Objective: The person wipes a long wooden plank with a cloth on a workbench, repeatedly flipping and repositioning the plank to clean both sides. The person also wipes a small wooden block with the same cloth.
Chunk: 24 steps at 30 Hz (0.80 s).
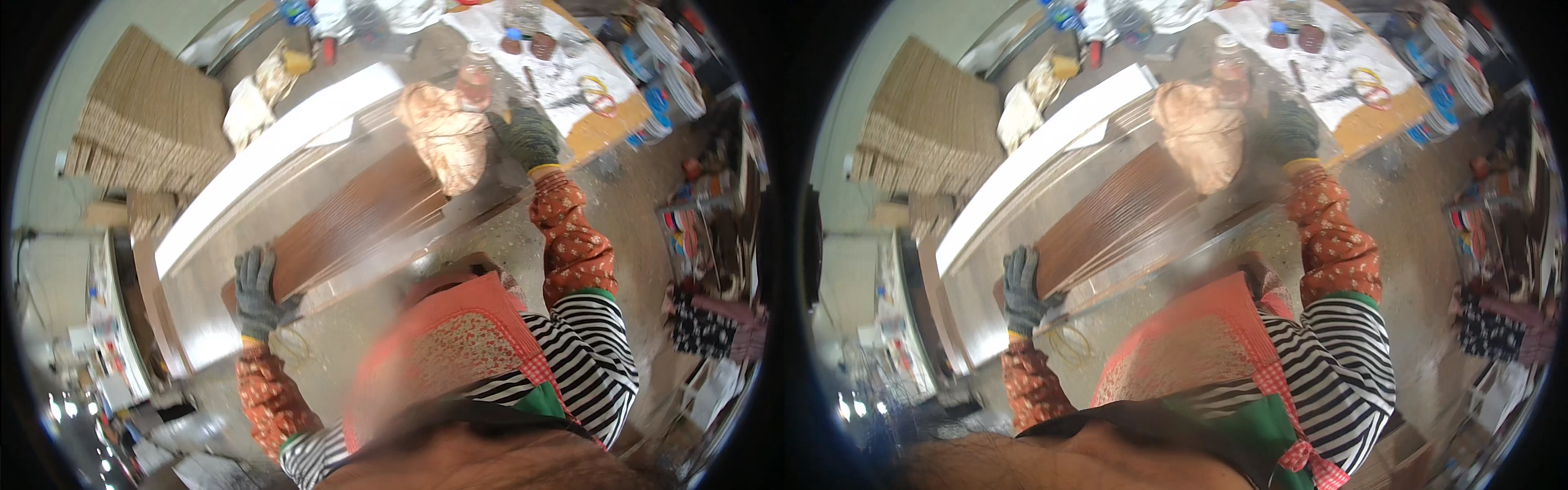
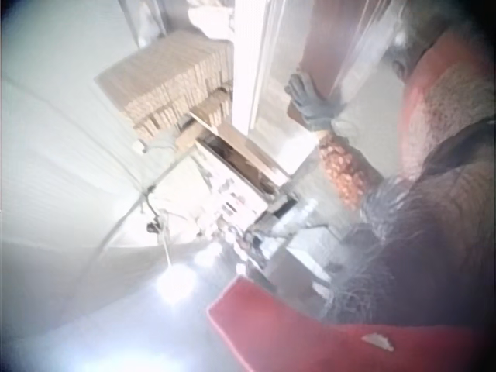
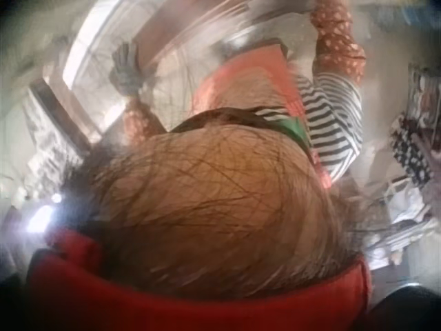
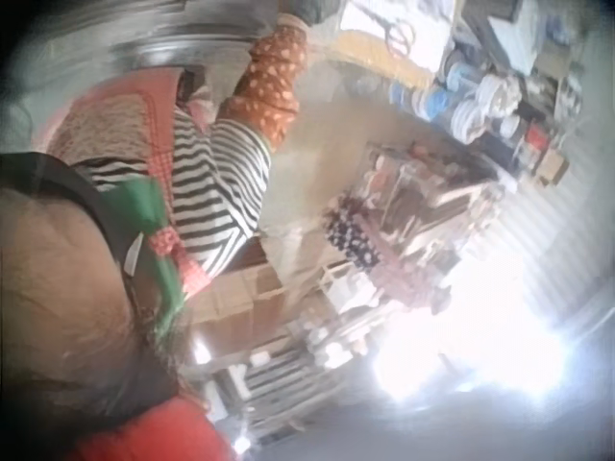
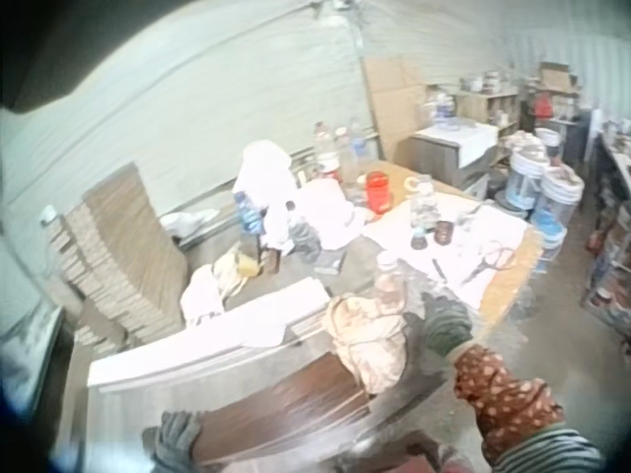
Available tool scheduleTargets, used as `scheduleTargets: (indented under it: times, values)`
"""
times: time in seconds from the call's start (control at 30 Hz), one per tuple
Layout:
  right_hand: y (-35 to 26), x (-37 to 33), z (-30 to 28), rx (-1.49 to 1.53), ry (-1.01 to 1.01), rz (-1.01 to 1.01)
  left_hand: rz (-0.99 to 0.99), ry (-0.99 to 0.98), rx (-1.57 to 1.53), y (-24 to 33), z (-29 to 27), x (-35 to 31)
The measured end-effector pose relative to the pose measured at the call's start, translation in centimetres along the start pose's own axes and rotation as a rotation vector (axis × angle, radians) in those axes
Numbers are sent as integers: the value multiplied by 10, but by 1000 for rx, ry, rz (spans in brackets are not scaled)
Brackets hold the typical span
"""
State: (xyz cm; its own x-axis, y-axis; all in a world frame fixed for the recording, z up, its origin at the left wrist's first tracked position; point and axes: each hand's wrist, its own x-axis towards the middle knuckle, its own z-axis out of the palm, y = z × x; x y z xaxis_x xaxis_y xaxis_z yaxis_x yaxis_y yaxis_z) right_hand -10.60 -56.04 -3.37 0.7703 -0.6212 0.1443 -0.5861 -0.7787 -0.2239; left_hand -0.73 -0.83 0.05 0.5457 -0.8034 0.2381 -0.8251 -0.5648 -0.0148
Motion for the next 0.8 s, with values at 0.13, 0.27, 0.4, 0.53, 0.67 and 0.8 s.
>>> scheduleTargets:
  times: [0.13, 0.27, 0.4, 0.53, 0.67, 0.8]
  values:
    - [8, 6, 13, -47, 97, -100, -23, 13, 15, -2, 3, 1]
    - [15, -12, -2, 138, 286, -107, -35, 27, -33, 1, 1, 3]
    - [-9, -60, -24, 554, 379, -185, -38, 29, -71, 5, -3, 6]
    - [-73, -125, -36, 551, 441, -505, -1, 64, -106, 7, -4, 5]
    - [-155, -184, -22, 497, 354, -996, -7, 89, -74, 8, -2, -2]
    - [-223, -232, 12, 447, 245, -1082, 6, 116, -63, 11, -1, -7]
